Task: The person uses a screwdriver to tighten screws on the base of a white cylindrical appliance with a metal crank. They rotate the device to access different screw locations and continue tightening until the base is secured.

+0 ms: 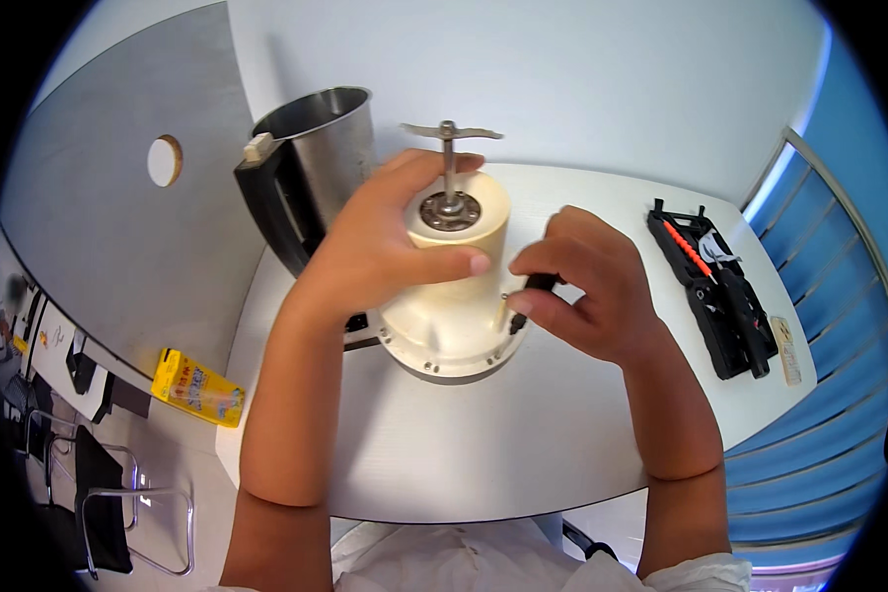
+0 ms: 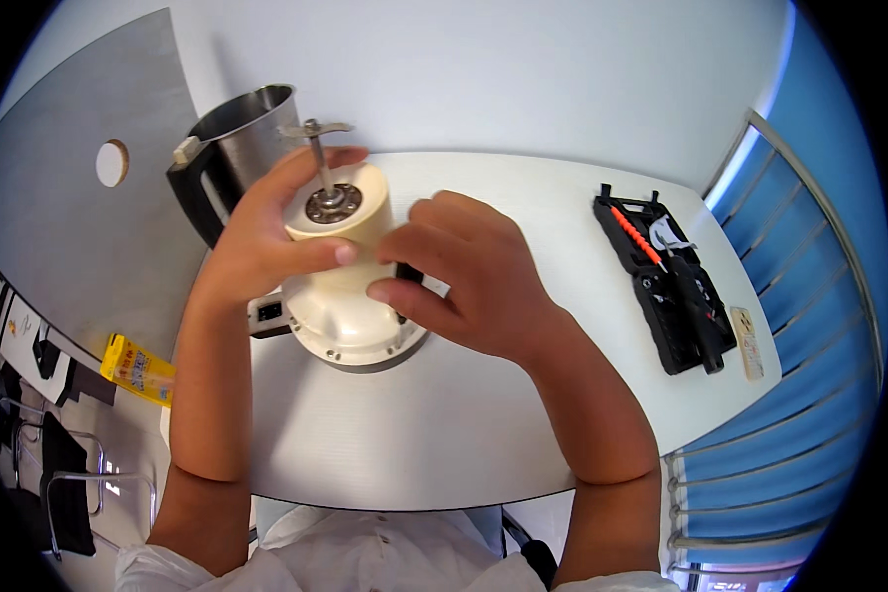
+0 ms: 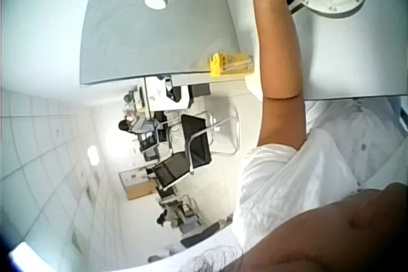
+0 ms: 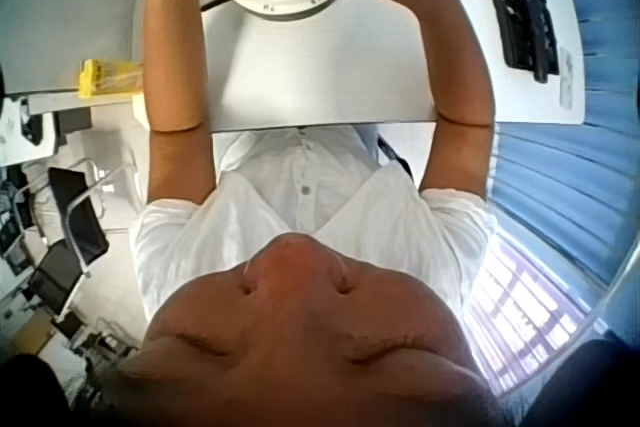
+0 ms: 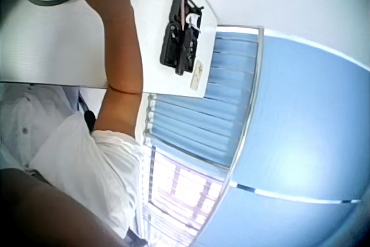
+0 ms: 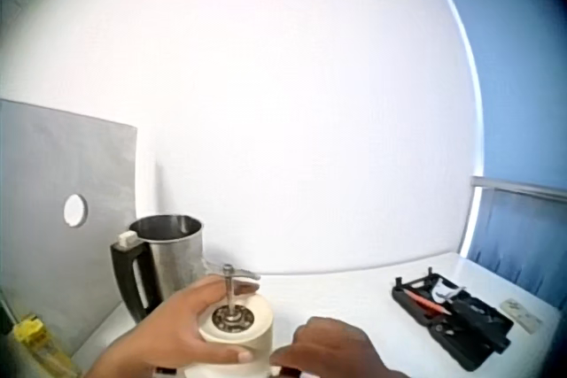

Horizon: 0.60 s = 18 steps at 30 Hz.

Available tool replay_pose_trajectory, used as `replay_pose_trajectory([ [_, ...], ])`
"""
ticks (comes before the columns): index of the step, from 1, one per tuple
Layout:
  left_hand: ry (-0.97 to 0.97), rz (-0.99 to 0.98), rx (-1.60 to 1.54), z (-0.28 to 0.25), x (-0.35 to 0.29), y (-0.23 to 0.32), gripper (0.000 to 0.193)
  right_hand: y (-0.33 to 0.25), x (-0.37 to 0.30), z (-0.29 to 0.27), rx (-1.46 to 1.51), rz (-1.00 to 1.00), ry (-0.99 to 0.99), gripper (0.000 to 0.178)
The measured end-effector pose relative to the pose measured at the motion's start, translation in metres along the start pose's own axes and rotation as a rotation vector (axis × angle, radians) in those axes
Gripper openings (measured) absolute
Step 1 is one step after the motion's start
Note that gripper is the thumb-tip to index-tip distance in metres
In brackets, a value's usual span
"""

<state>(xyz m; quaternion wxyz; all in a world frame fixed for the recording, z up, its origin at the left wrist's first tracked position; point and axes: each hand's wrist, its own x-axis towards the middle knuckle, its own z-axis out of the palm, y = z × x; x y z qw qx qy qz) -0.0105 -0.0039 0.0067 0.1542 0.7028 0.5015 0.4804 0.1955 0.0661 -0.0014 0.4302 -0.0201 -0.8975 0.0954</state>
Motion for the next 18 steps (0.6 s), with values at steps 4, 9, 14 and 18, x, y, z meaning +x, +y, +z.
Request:
replay_pose_trajectory([
  [4,-0.006,0.044,0.062,-0.001,0.001,-0.001,0.072,-0.001,-0.002,0.001,-0.128,-0.013,0.061,0.023],
  [9,0.014,-0.016,-0.005,-0.002,-0.003,0.0,0.069,-0.017,0.001,0.004,-0.173,0.185,0.012,0.024],
  [14,-0.001,-0.028,-0.008,0.001,-0.002,0.003,0.07,-0.025,-0.005,0.003,0.132,0.333,-0.043,0.027],
  [18,-0.004,-0.035,-0.019,0.0,-0.004,0.004,0.069,-0.009,-0.008,0.005,0.24,0.168,-0.075,0.027],
])
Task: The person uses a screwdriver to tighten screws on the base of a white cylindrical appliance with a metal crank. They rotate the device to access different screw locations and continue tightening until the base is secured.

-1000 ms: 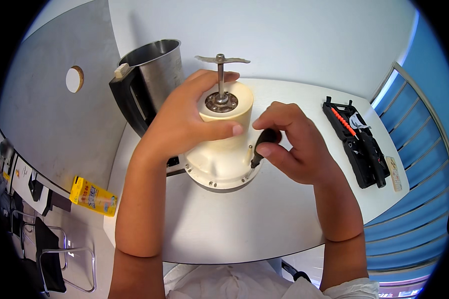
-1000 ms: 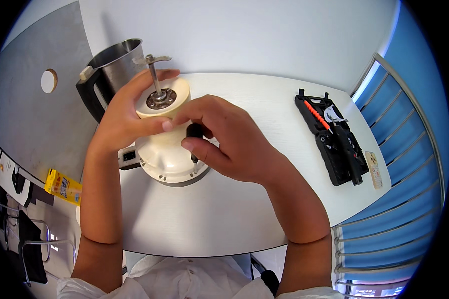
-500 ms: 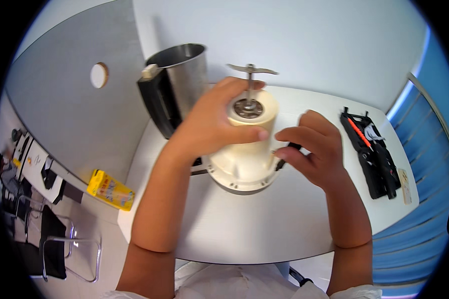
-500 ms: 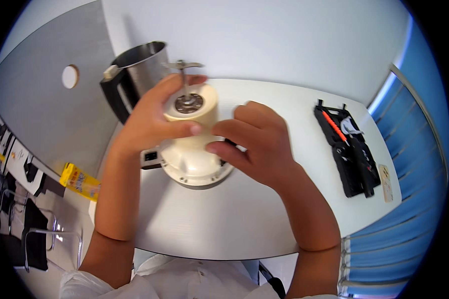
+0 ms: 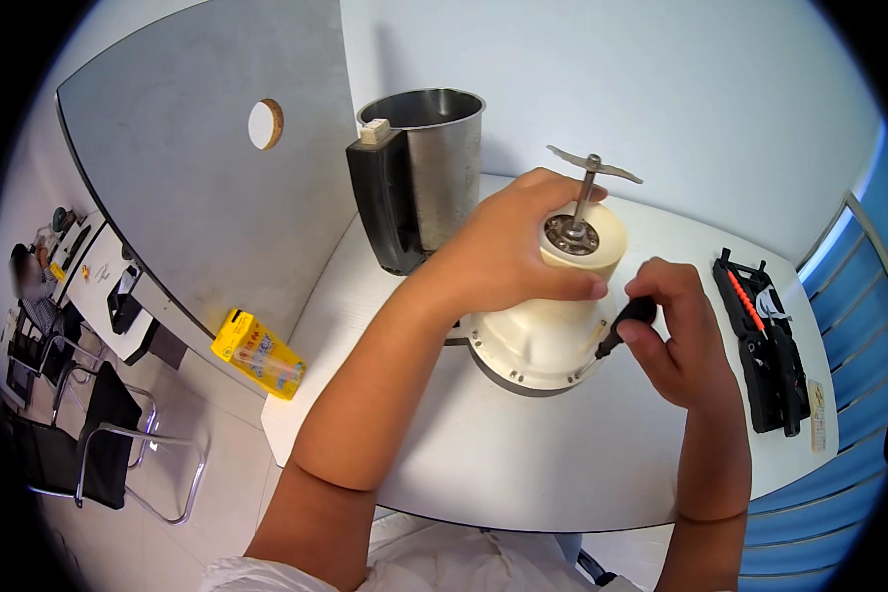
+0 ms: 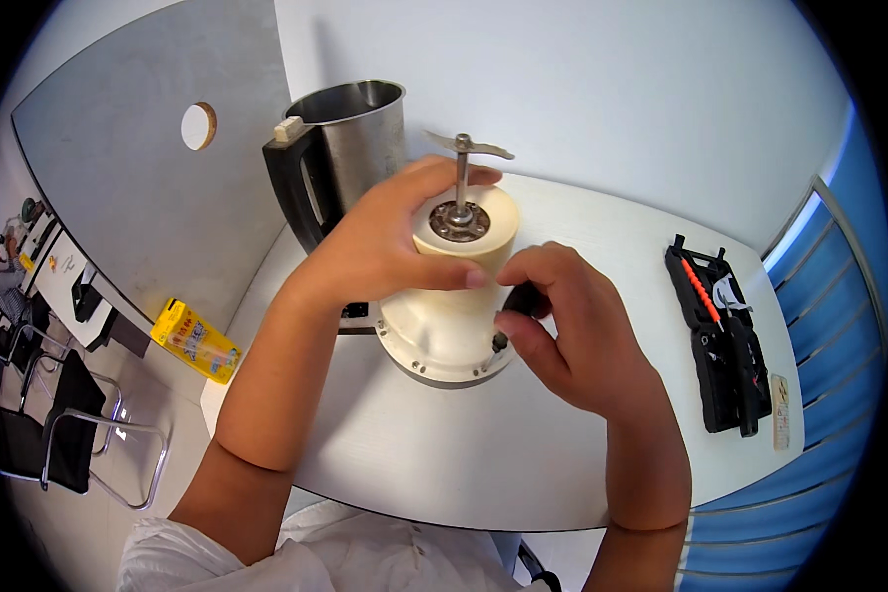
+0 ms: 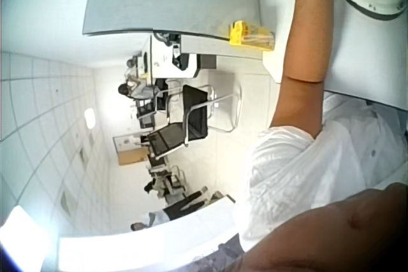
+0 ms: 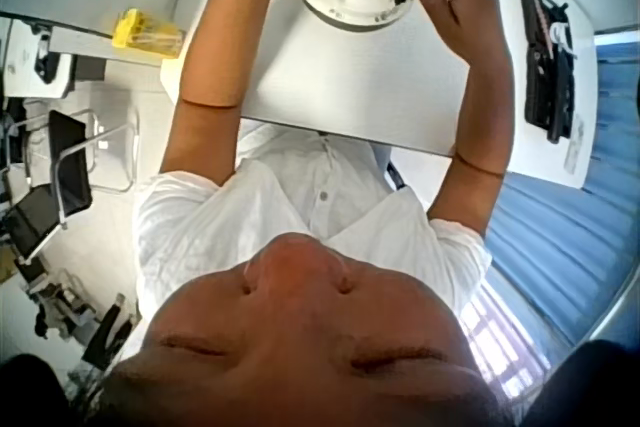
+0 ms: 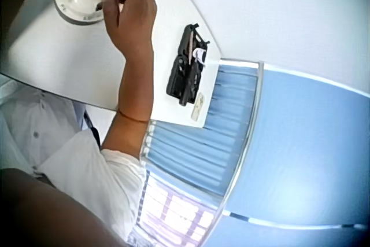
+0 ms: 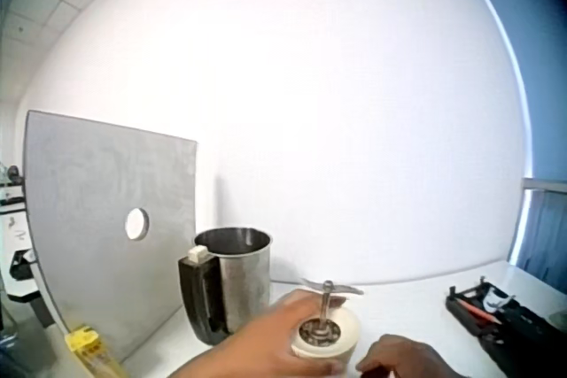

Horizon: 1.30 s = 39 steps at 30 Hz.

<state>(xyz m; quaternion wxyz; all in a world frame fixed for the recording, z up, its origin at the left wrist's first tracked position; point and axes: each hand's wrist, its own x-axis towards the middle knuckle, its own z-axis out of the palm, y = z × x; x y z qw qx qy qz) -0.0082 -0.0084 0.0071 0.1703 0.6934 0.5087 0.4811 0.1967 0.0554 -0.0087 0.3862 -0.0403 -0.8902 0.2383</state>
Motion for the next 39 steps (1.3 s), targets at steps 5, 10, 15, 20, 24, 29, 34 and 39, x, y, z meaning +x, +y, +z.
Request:
replay_pose_trajectory([
  [5,0.01,0.026,0.033,0.0,0.003,-0.001,0.069,0.005,0.003,-0.006,0.014,-0.072,0.027,0.022],
  [10,0.013,0.003,0.02,0.001,0.002,0.0,0.071,-0.003,0.006,-0.009,-0.118,-0.062,0.071,0.018],
  [15,-0.008,0.013,0.025,0.002,0.003,0.0,0.073,-0.007,0.005,-0.004,-0.157,0.029,0.115,0.018],
  [20,-0.011,0.009,0.003,0.003,0.004,0.001,0.075,-0.003,0.004,-0.004,-0.041,0.026,0.033,0.017],
  [24,-0.007,0.017,0.029,0.004,0.004,0.001,0.077,0.005,0.008,-0.008,-0.029,-0.158,-0.029,0.021],
  [29,-0.002,0.025,0.035,0.003,0.004,0.0,0.078,0.012,0.01,-0.006,-0.081,-0.278,-0.006,0.016],
  [34,0.011,0.017,0.021,0.003,0.003,-0.001,0.076,-0.002,0.007,-0.007,-0.212,-0.184,0.074,0.016],
  [39,0.003,0.029,0.047,0.001,0.004,0.001,0.075,-0.004,0.004,-0.005,-0.193,-0.067,0.077,0.018],
])
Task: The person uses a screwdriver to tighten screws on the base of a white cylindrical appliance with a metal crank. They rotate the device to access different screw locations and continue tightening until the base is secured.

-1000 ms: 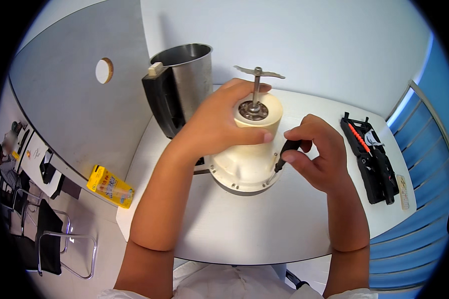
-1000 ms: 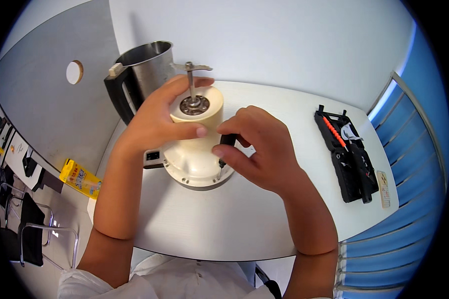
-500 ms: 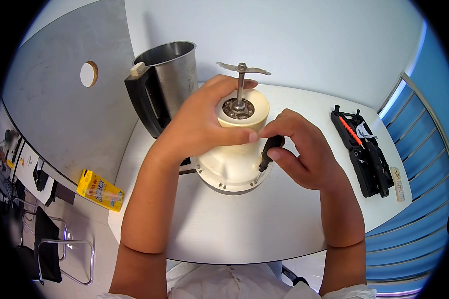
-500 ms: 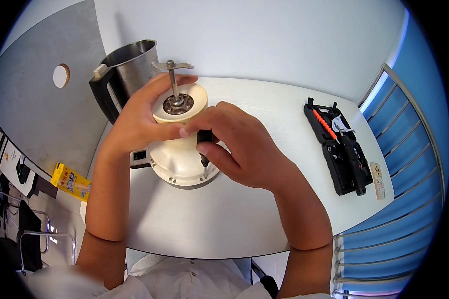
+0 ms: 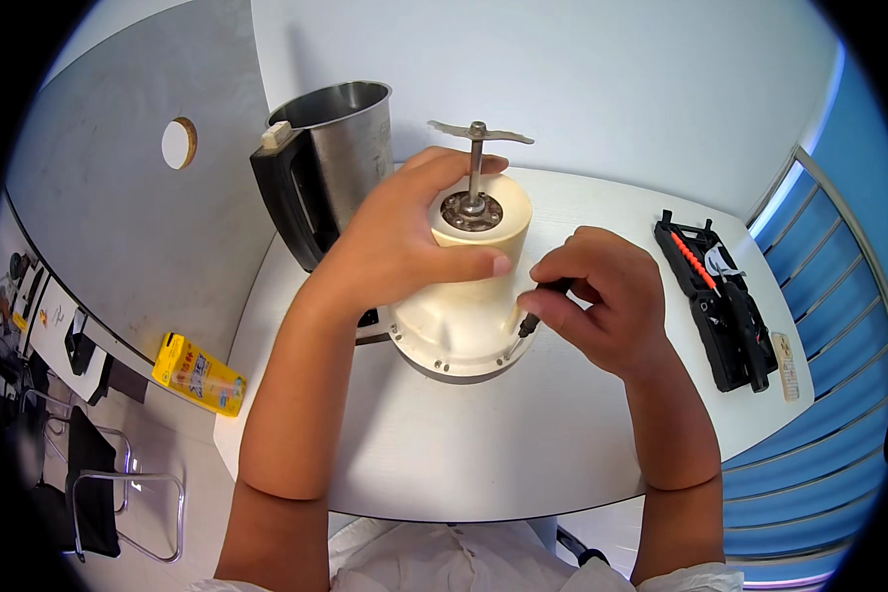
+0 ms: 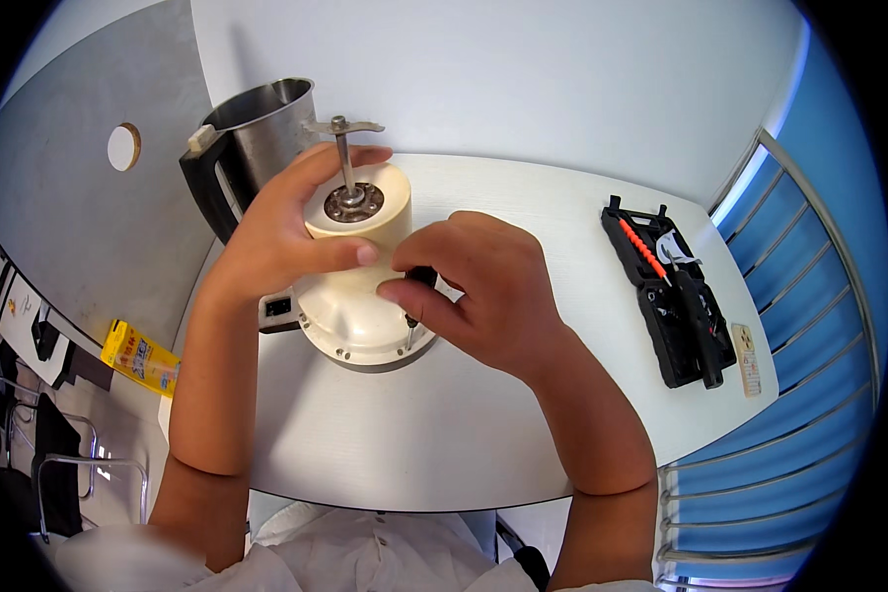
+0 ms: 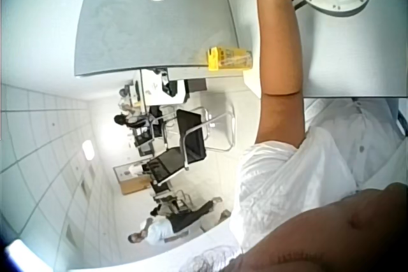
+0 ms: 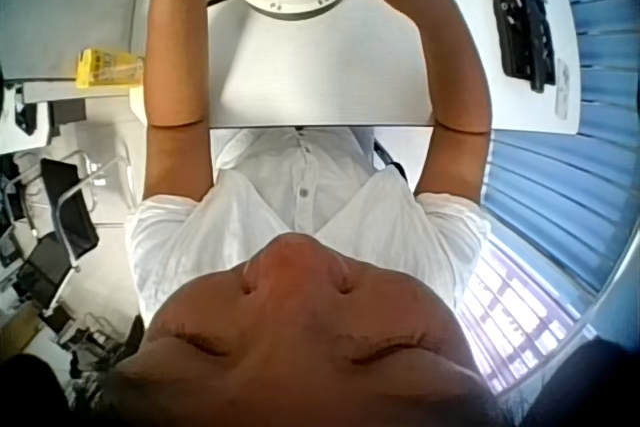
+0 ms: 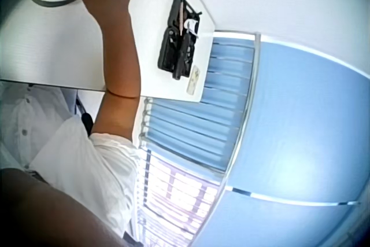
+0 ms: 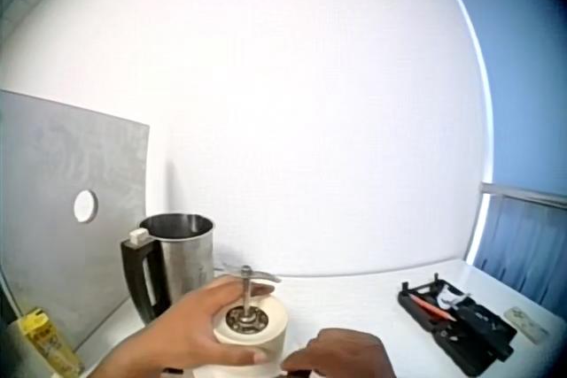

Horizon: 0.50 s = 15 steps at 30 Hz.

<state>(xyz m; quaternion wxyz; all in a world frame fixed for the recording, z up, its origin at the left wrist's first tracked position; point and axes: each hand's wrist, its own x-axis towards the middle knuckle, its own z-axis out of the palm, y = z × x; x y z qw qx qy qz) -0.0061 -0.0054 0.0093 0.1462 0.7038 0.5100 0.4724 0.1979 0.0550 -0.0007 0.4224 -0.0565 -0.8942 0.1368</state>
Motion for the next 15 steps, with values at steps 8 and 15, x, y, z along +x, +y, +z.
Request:
replay_pose_trajectory([
  [8,-0.001,-0.018,-0.029,0.0,0.0,-0.001,0.074,0.01,0.0,0.0,0.201,-0.005,-0.052,0.015],
  [15,0.004,-0.033,-0.043,0.0,0.0,-0.001,0.074,0.006,0.002,-0.002,-0.003,-0.08,-0.042,0.013],
])
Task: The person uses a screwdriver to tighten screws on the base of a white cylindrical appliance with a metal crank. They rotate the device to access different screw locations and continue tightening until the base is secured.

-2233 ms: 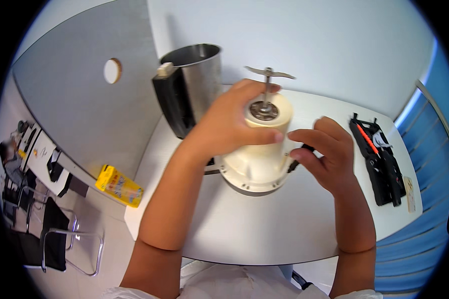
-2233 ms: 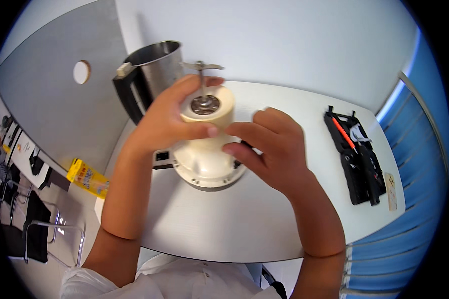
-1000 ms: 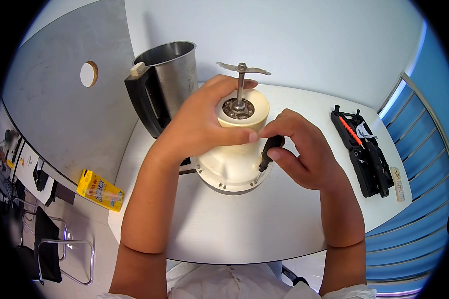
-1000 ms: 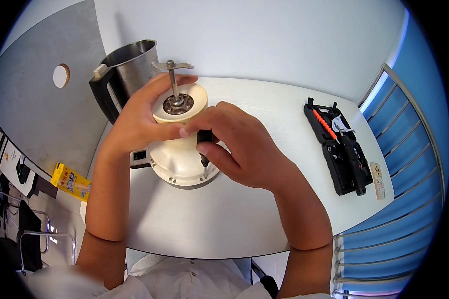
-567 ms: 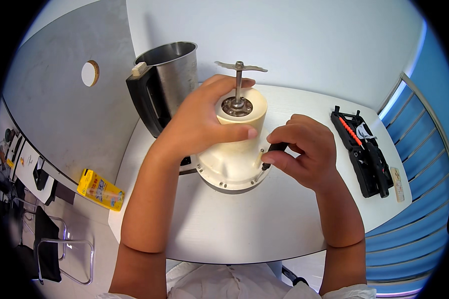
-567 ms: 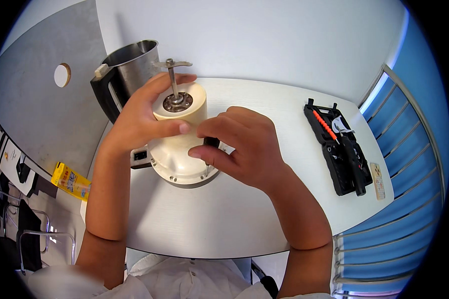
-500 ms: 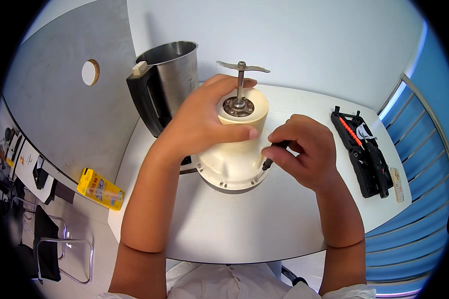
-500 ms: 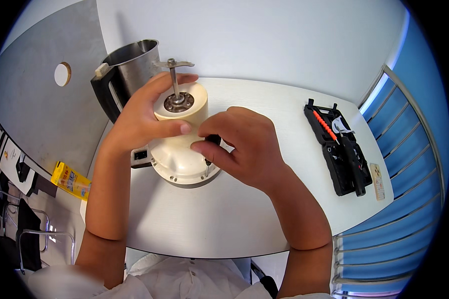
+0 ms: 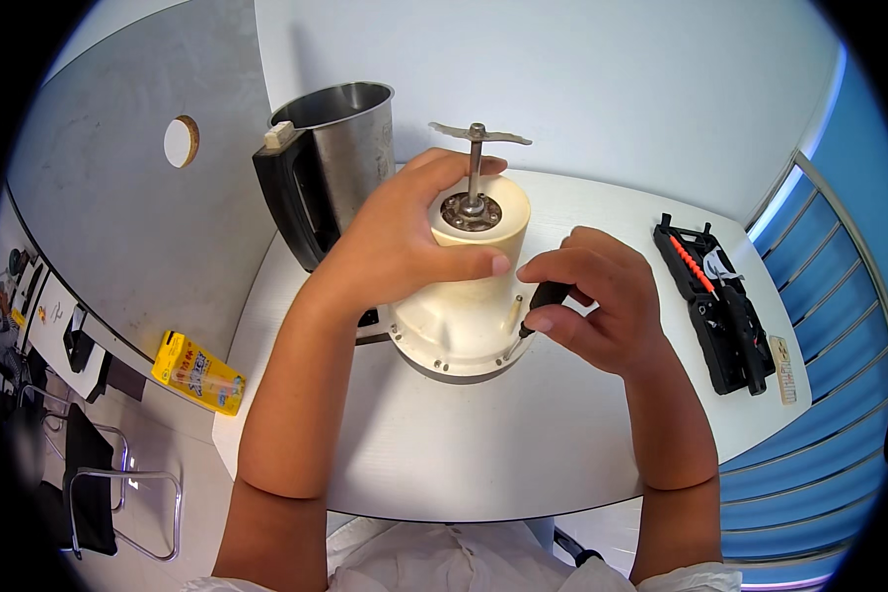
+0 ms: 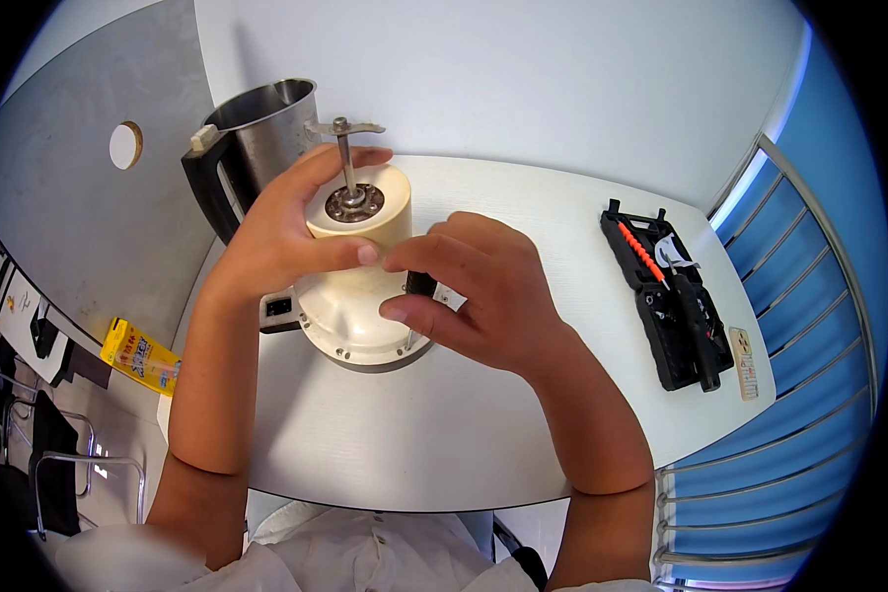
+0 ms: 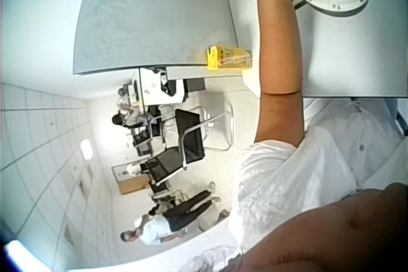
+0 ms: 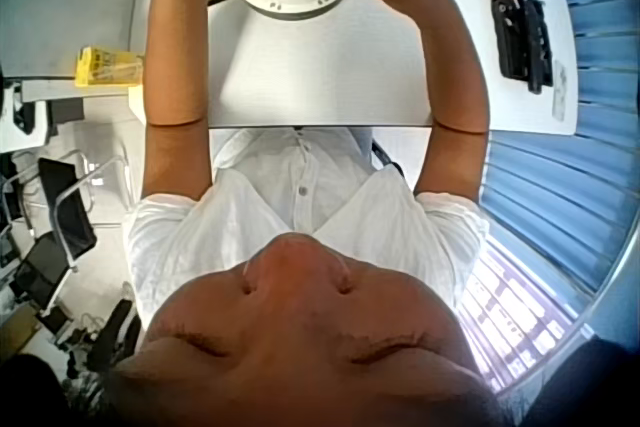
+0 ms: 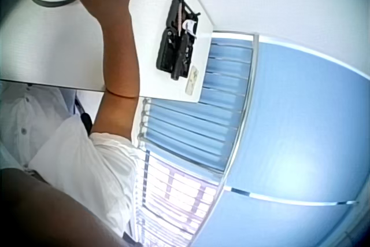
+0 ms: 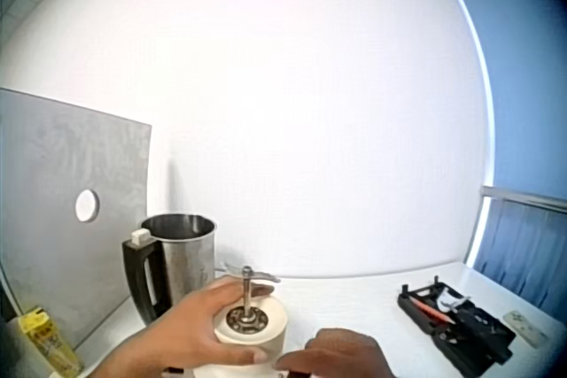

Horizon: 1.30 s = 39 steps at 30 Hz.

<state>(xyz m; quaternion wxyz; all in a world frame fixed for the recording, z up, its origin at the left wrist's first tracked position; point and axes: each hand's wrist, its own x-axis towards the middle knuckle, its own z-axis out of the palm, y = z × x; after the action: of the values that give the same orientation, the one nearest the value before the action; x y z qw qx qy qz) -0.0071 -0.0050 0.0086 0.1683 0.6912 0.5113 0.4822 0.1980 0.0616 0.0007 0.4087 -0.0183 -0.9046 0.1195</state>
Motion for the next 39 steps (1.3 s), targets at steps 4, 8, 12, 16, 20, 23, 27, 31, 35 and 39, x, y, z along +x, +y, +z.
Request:
replay_pose_trajectory([
  [4,0.038,0.08,0.04,0.002,0.0,-0.005,0.069,-0.004,-0.001,-0.001,-0.114,0.011,0.024,0.013],
  [8,0.046,0.077,0.035,0.002,0.0,-0.007,0.069,-0.006,-0.001,0.004,0.039,0.104,0.011,0.017],
  [12,0.041,0.063,0.041,0.001,0.0,-0.006,0.07,-0.004,-0.005,0.006,0.197,0.153,0.04,0.025],
  [16,0.043,0.057,0.044,0.001,0.0,-0.006,0.071,0.006,-0.005,0.007,0.178,0.067,0.047,0.023],
  [20,0.03,0.045,0.051,0.0,0.0,-0.004,0.073,-0.002,0.001,-0.002,-0.021,0.025,0.049,0.025],
  [23,0.03,0.066,0.07,0.001,0.0,-0.005,0.072,-0.004,0.001,-0.001,0.005,0.054,0.066,0.024],
  [27,0.033,0.078,0.082,0.001,0.0,-0.005,0.071,0.0,0.002,0.001,0.053,0.052,0.084,0.019],
  [31,0.045,0.079,0.07,0.001,-0.001,-0.007,0.07,-0.001,0.002,0.0,0.064,0.053,0.054,0.016],
  [35,0.033,0.039,0.033,0.001,-0.001,-0.004,0.072,0.001,0.003,-0.001,0.283,0.052,0.004,0.012],
  [39,0.007,0.054,0.056,0.001,0.001,-0.004,0.073,0.014,-0.004,0.003,0.746,0.143,-0.004,0.014],
])
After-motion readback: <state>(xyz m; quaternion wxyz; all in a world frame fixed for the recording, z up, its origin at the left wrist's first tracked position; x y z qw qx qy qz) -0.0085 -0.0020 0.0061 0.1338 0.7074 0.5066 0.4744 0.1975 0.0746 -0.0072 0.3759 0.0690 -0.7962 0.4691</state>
